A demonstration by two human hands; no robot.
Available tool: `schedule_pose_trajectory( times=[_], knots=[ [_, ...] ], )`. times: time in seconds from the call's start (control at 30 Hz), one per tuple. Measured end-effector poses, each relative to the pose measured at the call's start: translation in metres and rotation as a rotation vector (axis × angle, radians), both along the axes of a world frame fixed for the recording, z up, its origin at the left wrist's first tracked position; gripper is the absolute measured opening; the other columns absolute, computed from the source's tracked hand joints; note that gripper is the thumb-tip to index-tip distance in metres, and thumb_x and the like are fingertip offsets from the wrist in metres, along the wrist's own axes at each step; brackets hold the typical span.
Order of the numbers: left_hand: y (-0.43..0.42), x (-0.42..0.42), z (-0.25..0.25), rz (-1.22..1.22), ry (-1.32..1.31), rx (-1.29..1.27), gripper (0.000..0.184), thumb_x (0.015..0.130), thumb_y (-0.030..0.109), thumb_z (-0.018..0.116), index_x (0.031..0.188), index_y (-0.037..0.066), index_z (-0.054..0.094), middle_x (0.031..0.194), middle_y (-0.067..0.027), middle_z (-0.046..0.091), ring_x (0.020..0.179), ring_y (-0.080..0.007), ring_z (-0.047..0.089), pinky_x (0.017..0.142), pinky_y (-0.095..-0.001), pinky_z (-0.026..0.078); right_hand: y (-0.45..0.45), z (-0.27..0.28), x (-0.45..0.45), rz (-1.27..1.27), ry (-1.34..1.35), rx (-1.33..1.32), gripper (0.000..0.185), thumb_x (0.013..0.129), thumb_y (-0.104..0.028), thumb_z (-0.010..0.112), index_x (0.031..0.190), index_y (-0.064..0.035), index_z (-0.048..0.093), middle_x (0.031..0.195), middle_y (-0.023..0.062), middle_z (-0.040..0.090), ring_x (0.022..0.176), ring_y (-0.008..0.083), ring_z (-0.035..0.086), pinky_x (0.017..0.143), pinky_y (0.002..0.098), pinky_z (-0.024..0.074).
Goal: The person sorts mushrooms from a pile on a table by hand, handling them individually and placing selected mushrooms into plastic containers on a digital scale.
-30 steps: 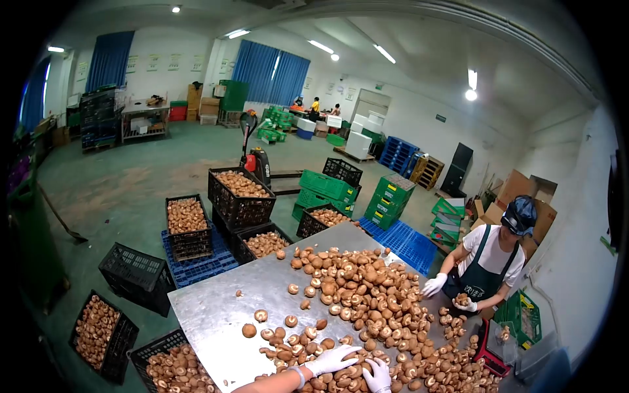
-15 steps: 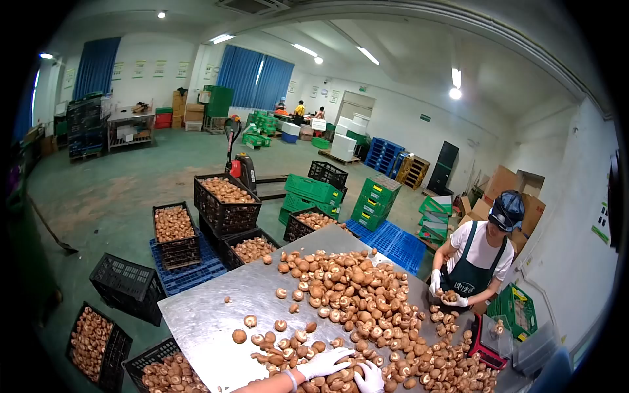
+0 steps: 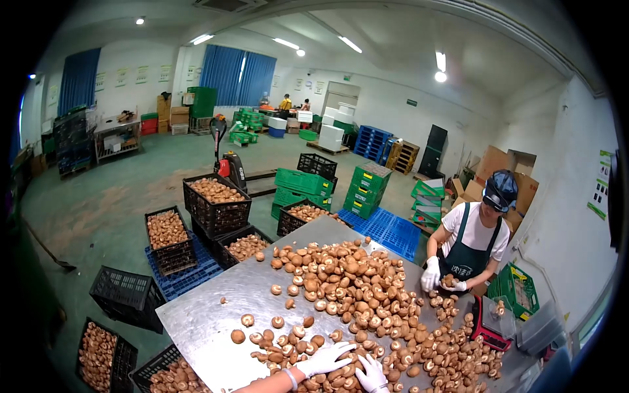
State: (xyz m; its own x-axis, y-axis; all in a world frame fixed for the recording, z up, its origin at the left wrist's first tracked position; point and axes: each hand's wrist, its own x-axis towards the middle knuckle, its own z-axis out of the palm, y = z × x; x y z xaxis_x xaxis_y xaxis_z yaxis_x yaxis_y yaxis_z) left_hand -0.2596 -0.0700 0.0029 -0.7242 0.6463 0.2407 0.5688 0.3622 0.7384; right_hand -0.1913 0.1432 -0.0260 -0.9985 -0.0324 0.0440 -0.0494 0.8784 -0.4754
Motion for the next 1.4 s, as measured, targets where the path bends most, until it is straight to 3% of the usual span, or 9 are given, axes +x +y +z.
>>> schedule_pose_trajectory(
  times=[0.13, 0.2, 0.37, 0.43, 0.6, 0.67, 0.97, 1.13, 1.4],
  knots=[
    [0.002, 0.014, 0.002, 0.019, 0.047, -0.042, 0.056, 0.093, 0.045, 0.05, 0.138, 0.013, 0.043, 0.134, -0.0188, 0.046, 0.117, -0.0369, 0.051, 0.098, -0.0408, 0.043, -0.007, 0.016, 0.02, 0.015, 0.087, 0.014, 0.051, 0.083, -0.037, 0.062, 0.131, -0.0257, 0.053, 0.135, 0.0141, 0.048, 0.124, 0.0419, 0.04, 0.104, 0.0463, 0.0363],
    [0.004, 0.018, -0.001, 0.035, 0.126, -0.015, 0.056, 0.091, 0.045, 0.052, 0.136, 0.012, 0.046, 0.13, -0.0181, 0.048, 0.114, -0.0363, 0.052, 0.096, -0.0413, 0.044, -0.01, 0.026, 0.031, 0.093, 0.171, 0.131, 0.047, 0.09, -0.027, 0.053, 0.133, -0.0104, 0.049, 0.136, 0.0165, 0.047, 0.131, 0.0375, 0.035, 0.112, 0.048, 0.0234],
    [0.001, 0.042, 0.02, 0.086, 0.221, -0.062, 0.052, 0.089, 0.043, 0.056, 0.131, 0.013, 0.051, 0.126, -0.0174, 0.053, 0.107, -0.0347, 0.056, 0.092, -0.0411, 0.046, -0.01, 0.032, 0.052, 0.083, 0.21, 0.087, 0.051, 0.088, -0.027, 0.057, 0.137, -0.0146, 0.047, 0.138, 0.019, 0.044, 0.134, 0.0442, 0.028, 0.113, 0.0482, 0.0216],
    [-0.001, 0.049, 0.024, 0.096, 0.179, -0.075, 0.051, 0.089, 0.042, 0.056, 0.13, 0.012, 0.052, 0.122, -0.0167, 0.055, 0.105, -0.0347, 0.057, 0.092, -0.0409, 0.046, -0.017, 0.033, 0.059, -0.039, 0.291, -0.083, 0.046, 0.082, -0.032, 0.065, 0.126, -0.0225, 0.058, 0.131, 0.0147, 0.051, 0.122, 0.0418, 0.041, 0.103, 0.0471, 0.0362],
    [-0.006, 0.066, 0.016, 0.201, 0.254, 0.09, 0.043, 0.087, 0.035, 0.061, 0.12, 0.007, 0.058, 0.113, -0.0143, 0.062, 0.105, -0.0329, 0.057, 0.092, -0.0402, 0.046, -0.004, 0.03, 0.075, 0.018, 0.252, -0.186, 0.042, 0.086, -0.025, 0.06, 0.128, -0.0201, 0.057, 0.141, 0.0157, 0.043, 0.129, 0.0418, 0.035, 0.108, 0.0462, 0.0309],
    [-0.011, 0.076, 0.025, 0.229, 0.166, 0.156, 0.041, 0.085, 0.03, 0.063, 0.119, 0.007, 0.059, 0.112, -0.0154, 0.062, 0.104, -0.0334, 0.056, 0.092, -0.0404, 0.045, -0.003, 0.042, 0.083, 0.038, 0.141, -0.232, 0.043, 0.088, -0.022, 0.055, 0.131, -0.0184, 0.055, 0.146, 0.016, 0.036, 0.135, 0.0412, 0.028, 0.113, 0.0473, 0.0213],
    [-0.036, 0.13, 0.028, 0.23, 0.237, 0.131, 0.045, 0.078, 0.022, 0.07, 0.12, 0.008, 0.06, 0.114, -0.0126, 0.06, 0.103, -0.0305, 0.057, 0.087, -0.0385, 0.047, -0.024, 0.049, 0.133, 0.097, 0.146, 0.049, 0.06, 0.078, -0.038, 0.071, 0.132, -0.0229, 0.052, 0.147, 0.0145, 0.034, 0.133, 0.0492, 0.024, 0.108, 0.0523, 0.029],
    [-0.047, 0.165, 0.019, 0.0, 0.387, 0.035, 0.046, 0.078, 0.027, 0.071, 0.119, 0.009, 0.06, 0.112, -0.0123, 0.059, 0.098, -0.0296, 0.059, 0.085, -0.039, 0.047, -0.032, 0.045, 0.16, 0.187, 0.17, 0.108, 0.058, 0.077, -0.036, 0.07, 0.131, -0.0241, 0.053, 0.143, 0.0141, 0.038, 0.127, 0.0372, 0.04, 0.102, 0.0489, 0.035],
    [-0.084, 0.195, -0.014, -0.085, 0.625, -0.288, 0.044, 0.082, 0.033, 0.064, 0.123, 0.017, 0.058, 0.119, -0.0034, 0.058, 0.109, -0.0213, 0.053, 0.097, -0.0412, 0.039, -0.038, 0.03, 0.184, 0.202, 0.165, 0.234, 0.059, 0.077, -0.047, 0.068, 0.129, -0.0238, 0.053, 0.143, 0.0144, 0.038, 0.126, 0.0343, 0.04, 0.105, 0.0503, 0.0292]
  ],
)
